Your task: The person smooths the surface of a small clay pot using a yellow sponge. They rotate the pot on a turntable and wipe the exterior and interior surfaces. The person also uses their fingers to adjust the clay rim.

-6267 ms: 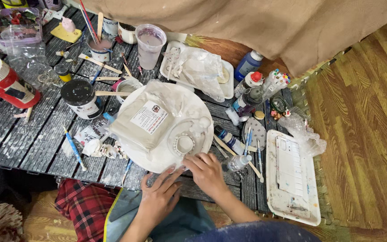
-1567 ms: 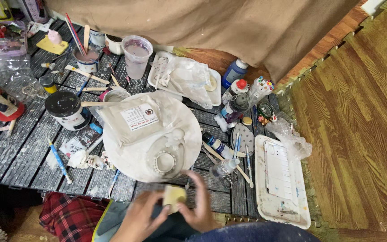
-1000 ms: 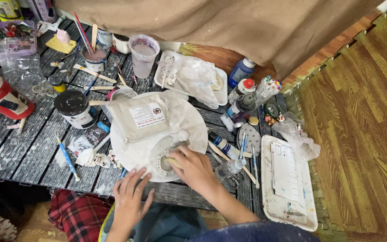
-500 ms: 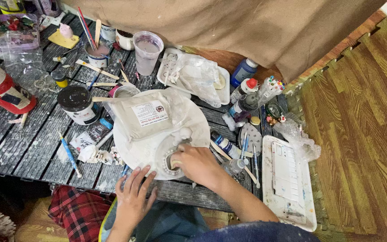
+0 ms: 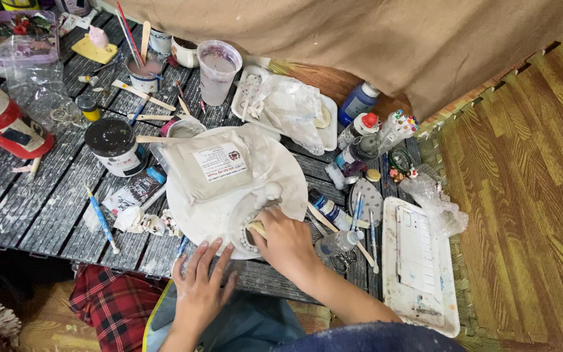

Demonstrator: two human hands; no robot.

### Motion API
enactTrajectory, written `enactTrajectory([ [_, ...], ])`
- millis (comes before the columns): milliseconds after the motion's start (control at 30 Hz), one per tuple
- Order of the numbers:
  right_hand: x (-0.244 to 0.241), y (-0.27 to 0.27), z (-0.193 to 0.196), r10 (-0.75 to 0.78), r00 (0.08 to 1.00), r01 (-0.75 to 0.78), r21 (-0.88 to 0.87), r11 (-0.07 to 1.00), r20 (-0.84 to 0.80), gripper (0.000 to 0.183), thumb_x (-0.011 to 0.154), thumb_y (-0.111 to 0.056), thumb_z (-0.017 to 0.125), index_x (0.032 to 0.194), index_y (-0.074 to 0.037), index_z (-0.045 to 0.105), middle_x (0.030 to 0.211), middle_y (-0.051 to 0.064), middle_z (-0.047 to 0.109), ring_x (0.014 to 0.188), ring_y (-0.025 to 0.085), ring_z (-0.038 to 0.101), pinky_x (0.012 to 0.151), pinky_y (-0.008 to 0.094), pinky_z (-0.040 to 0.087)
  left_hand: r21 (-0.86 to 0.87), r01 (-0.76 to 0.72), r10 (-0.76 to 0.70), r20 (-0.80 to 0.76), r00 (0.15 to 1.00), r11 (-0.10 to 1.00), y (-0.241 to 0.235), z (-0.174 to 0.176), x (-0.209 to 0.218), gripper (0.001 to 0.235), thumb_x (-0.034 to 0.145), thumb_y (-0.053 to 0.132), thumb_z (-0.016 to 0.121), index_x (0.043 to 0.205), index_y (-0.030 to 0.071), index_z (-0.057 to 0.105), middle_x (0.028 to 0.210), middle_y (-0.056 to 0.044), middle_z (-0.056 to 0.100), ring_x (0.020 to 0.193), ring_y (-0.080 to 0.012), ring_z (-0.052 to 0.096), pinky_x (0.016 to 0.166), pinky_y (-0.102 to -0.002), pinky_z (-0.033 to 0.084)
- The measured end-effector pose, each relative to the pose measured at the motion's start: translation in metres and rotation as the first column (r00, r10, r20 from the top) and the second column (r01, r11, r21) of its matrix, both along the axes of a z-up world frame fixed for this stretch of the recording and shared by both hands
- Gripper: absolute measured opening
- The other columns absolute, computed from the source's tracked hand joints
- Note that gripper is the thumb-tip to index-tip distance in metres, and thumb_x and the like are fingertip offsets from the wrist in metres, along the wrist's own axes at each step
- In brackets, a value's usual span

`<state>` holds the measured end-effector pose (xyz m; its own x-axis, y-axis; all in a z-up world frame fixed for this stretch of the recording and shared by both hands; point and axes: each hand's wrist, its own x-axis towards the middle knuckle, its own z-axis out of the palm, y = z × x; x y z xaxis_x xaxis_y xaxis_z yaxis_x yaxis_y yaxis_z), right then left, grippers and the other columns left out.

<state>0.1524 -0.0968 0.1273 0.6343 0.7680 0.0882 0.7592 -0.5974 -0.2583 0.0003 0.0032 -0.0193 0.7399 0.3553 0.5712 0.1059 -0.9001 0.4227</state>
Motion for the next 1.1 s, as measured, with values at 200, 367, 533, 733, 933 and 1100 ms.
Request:
enactTrajectory([
  [200,0.015,-0.007,0.004,0.193,0.972,-0.202,-0.059,0.978,-0.131,0.017,0.089,-0.020,0.069,0.104,-0.014,0.075,0.112,0.013,0.070,0.098,0.036,0.070,0.084,0.047,0.055,-0.006,0.009,-0.009,-0.019,1.000,1.000,0.002,-0.008,0.001,0.068,0.080,0.035,0.075,0.142,0.019,0.053,0.146,-0.006,0.050,0.136,-0.0272,0.042,0.112,-0.059,0.026],
  [367,0.022,-0.008,0.014,0.243,0.954,-0.284,-0.270,0.920,-0.177,0.021,0.088,-0.018,0.069,0.108,-0.019,0.075,0.116,0.014,0.067,0.107,0.035,0.065,0.093,0.050,0.047,0.048,-0.012,0.014,-0.039,0.999,0.999,0.001,-0.012,0.003,0.070,0.079,0.038,0.076,0.144,0.029,0.051,0.145,-0.006,0.048,0.136,-0.0285,0.040,0.113,-0.064,0.025],
  [533,0.018,0.004,0.013,0.337,0.926,-0.244,-0.407,0.880,0.172,0.036,0.075,-0.009,0.071,0.110,-0.015,0.075,0.116,0.019,0.065,0.107,0.031,0.065,0.094,0.051,0.043,0.047,-0.020,0.021,-0.034,0.999,0.999,-0.003,-0.010,0.004,0.070,0.079,0.040,0.075,0.145,0.031,0.050,0.146,-0.006,0.048,0.136,-0.0285,0.038,0.112,-0.065,0.025],
  [733,0.023,-0.002,0.012,0.438,0.864,-0.376,-0.262,0.889,0.248,0.033,0.078,-0.007,0.066,0.111,-0.006,0.073,0.109,0.013,0.067,0.109,0.028,0.067,0.102,0.047,0.041,0.048,-0.024,0.025,-0.036,0.999,0.999,0.000,-0.011,0.004,0.068,0.080,0.039,0.075,0.144,0.030,0.052,0.147,-0.006,0.046,0.138,-0.0286,0.037,0.113,-0.064,0.025],
  [933,0.011,-0.005,0.002,0.427,0.823,-0.287,-0.375,0.882,0.375,0.020,0.078,-0.010,0.065,0.094,-0.005,0.076,0.102,0.015,0.069,0.104,0.027,0.067,0.101,0.045,0.042,0.058,-0.011,0.013,-0.035,0.999,0.998,0.000,-0.012,0.002,0.067,0.080,0.038,0.076,0.142,0.029,0.053,0.146,-0.005,0.046,0.138,-0.0275,0.035,0.113,-0.065,0.025],
  [1100,0.006,0.011,-0.002,0.417,0.872,-0.261,-0.478,0.838,0.256,0.015,0.074,-0.013,0.070,0.084,-0.004,0.077,0.096,0.020,0.070,0.100,0.034,0.066,0.098,0.050,0.044,0.050,-0.011,0.012,-0.031,0.999,0.999,-0.003,-0.011,0.003,0.067,0.080,0.038,0.076,0.143,0.028,0.052,0.146,-0.006,0.046,0.137,-0.0280,0.036,0.112,-0.065,0.026],
])
